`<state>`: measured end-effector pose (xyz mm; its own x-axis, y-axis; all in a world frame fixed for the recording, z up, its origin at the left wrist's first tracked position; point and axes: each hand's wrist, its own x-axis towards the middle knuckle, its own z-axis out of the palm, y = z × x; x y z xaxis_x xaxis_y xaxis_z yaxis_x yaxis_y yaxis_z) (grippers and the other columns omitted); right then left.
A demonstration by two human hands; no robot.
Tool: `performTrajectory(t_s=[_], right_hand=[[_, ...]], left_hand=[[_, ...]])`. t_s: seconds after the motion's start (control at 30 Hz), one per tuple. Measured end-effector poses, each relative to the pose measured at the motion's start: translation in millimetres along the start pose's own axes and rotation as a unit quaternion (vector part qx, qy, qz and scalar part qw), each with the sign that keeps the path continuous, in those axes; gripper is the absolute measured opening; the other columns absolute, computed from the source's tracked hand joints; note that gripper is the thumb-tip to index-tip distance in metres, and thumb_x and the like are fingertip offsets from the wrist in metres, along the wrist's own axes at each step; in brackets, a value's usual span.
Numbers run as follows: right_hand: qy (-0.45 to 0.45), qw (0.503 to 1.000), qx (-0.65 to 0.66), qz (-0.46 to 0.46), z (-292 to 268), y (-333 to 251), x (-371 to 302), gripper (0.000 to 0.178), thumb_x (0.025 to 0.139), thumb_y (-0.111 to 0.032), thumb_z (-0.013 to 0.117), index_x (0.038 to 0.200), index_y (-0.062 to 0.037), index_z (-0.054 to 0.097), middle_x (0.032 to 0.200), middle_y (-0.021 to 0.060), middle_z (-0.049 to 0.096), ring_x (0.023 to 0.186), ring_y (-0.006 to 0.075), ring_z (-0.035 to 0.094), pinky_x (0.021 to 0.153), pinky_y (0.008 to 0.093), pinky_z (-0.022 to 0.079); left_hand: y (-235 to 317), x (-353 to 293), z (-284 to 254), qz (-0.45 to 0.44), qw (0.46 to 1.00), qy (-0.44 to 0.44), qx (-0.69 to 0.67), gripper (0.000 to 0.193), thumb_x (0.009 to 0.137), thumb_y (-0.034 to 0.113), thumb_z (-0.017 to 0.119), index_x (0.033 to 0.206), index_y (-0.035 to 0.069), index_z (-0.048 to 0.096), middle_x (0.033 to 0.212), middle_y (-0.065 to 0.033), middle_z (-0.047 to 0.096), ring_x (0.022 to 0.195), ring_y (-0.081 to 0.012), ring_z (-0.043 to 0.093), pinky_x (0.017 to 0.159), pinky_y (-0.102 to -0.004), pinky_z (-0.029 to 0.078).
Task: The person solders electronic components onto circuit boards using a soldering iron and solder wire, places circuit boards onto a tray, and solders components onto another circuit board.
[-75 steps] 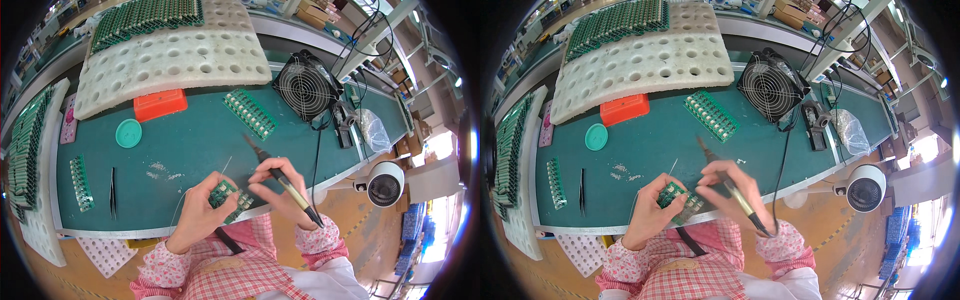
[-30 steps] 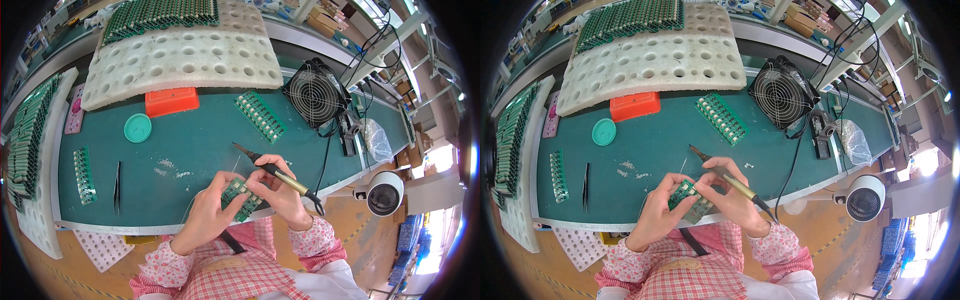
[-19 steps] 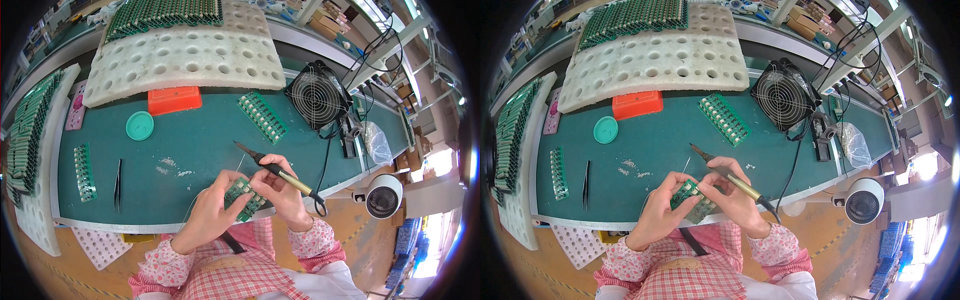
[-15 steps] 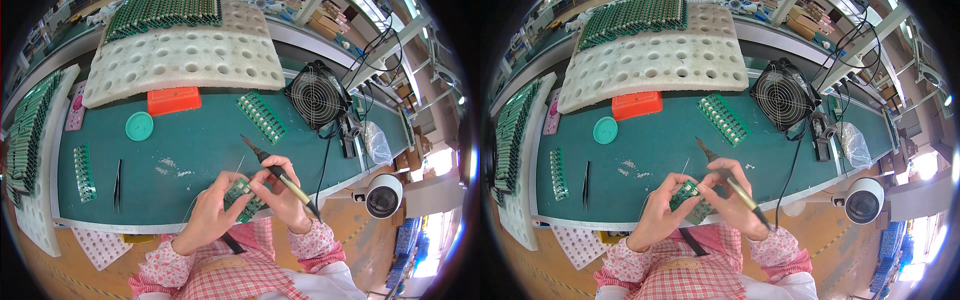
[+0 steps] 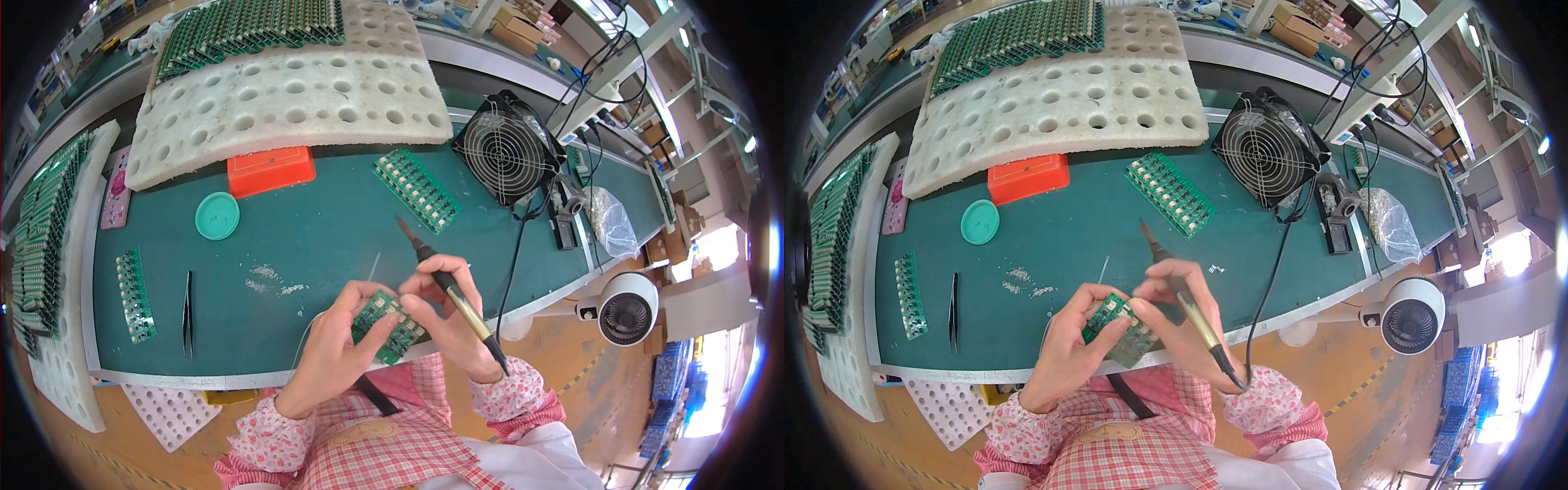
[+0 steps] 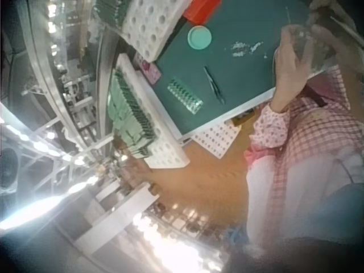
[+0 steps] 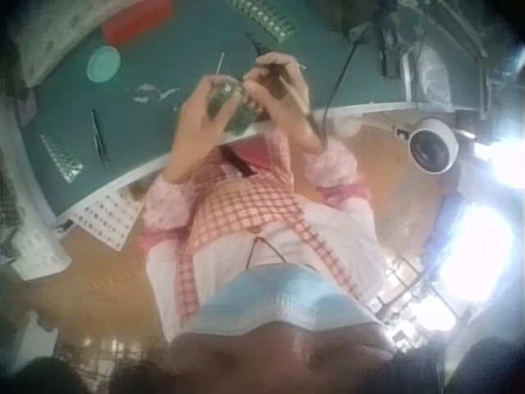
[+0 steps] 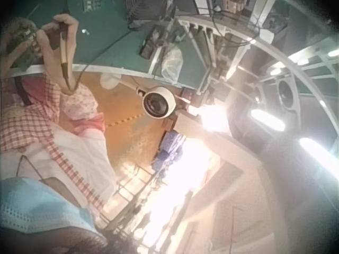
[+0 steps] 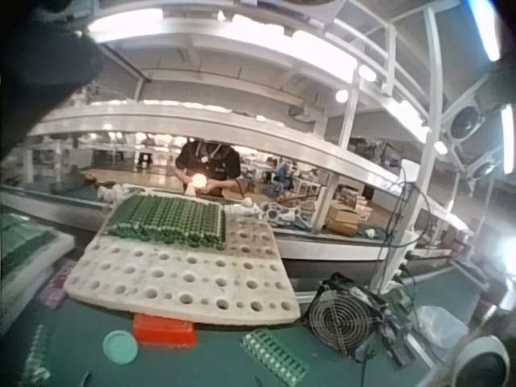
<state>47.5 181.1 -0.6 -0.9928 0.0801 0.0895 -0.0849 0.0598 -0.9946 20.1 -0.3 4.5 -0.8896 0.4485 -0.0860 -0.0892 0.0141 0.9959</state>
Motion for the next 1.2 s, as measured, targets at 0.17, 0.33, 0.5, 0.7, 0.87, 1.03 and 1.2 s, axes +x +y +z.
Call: performTrajectory(t_s=[0.17, 0.33, 0.5, 0.7, 0.87, 1.03, 1.2], right_hand=[[0.061, 0.924, -0.337, -0.17, -49.4, -4.3, 18.7, 0.031, 0.08, 0.001, 0.079, 0.106, -0.0051, 0.063, 0.092, 0.0083, 0.068, 0.085, 0.0225, 0.067, 0.077, 0.0339, 0.052], [0.022, 0.836, -0.491, -0.246, -93.2, 4.6, 20.2, 0.033, 0.074, 0.005, 0.078, 0.101, -0.0072, 0.065, 0.083, 0.0078, 0.064, 0.076, 0.0287, 0.062, 0.068, 0.0383, 0.049], [-0.018, 0.79, -0.532, -0.304, -97.7, 17.5, 18.7, 0.032, 0.073, 0.001, 0.077, 0.1, -0.0102, 0.065, 0.079, 0.0046, 0.062, 0.075, 0.0253, 0.061, 0.069, 0.0372, 0.046], [0.014, 0.8, -0.545, -0.252, -94.8, 21.7, 24.2, 0.029, 0.075, 0.001, 0.078, 0.098, -0.0089, 0.064, 0.081, 0.0048, 0.065, 0.078, 0.0212, 0.065, 0.073, 0.0334, 0.049], [0.073, 0.983, -0.155, -0.068, -38.2, 4.3, 7.6, 0.028, 0.085, 0.003, 0.075, 0.106, -0.004, 0.059, 0.092, 0.0061, 0.07, 0.09, 0.0122, 0.068, 0.084, 0.027, 0.053], [0.01, 1.0, -0.003, -0.007, -2.7, -1.2, 7.2, 0.036, 0.086, 0.001, 0.075, 0.115, -0.0039, 0.054, 0.092, 0.0063, 0.069, 0.09, 0.0119, 0.066, 0.083, 0.0284, 0.054], [-0.007, 0.997, 0.06, 0.055, -0.7, 0.7, 6.0, 0.039, 0.087, 0.002, 0.074, 0.119, -0.0046, 0.052, 0.092, 0.0043, 0.067, 0.088, 0.01, 0.065, 0.083, 0.0276, 0.053]], left_hand=[[-5.6, 1.7, -9.7, -0.02, 1.0, 0.012, 0.016, 0.025, 0.095, 0.008, 0.067, 0.117, 0.001, 0.058, 0.1, -0.0058, 0.071, 0.091, -0.0071, 0.061, 0.081, -0.0245, 0.049], [-11.1, 2.0, -12.9, -0.042, 0.998, 0.02, 0.05, 0.023, 0.097, 0.007, 0.063, 0.117, 0.0, 0.057, 0.102, -0.0067, 0.07, 0.091, -0.0065, 0.059, 0.081, -0.0244, 0.048], [-11.2, 1.9, -12.3, -0.049, 0.998, 0.014, 0.032, 0.021, 0.097, 0.006, 0.061, 0.117, 0.0, 0.057, 0.102, -0.0067, 0.07, 0.091, -0.0059, 0.058, 0.081, -0.0241, 0.048], [-8.8, 0.7, -9.7, -0.053, 0.997, 0.007, 0.046, 0.022, 0.097, 0.006, 0.061, 0.119, 0.0, 0.058, 0.103, -0.0065, 0.07, 0.092, -0.006, 0.059, 0.081, -0.024, 0.048], [-8.3, -0.2, -0.2, -0.037, 0.997, 0.015, 0.06, 0.025, 0.097, 0.007, 0.062, 0.121, 0.001, 0.056, 0.106, -0.0071, 0.071, 0.094, -0.0065, 0.061, 0.08, -0.0247, 0.049], [-2.4, 0.4, 4.1, -0.061, 0.997, -0.007, 0.042, 0.031, 0.095, 0.011, 0.066, 0.119, 0.002, 0.048, 0.098, -0.0079, 0.074, 0.087, -0.0076, 0.063, 0.076, -0.0261, 0.05], [-5.6, 0.1, 4.0, -0.022, 0.998, -0.008, 0.055, 0.03, 0.096, 0.014, 0.065, 0.116, 0.001, 0.047, 0.094, -0.0121, 0.074, 0.078, -0.0136, 0.067, 0.066, -0.0282, 0.05]])
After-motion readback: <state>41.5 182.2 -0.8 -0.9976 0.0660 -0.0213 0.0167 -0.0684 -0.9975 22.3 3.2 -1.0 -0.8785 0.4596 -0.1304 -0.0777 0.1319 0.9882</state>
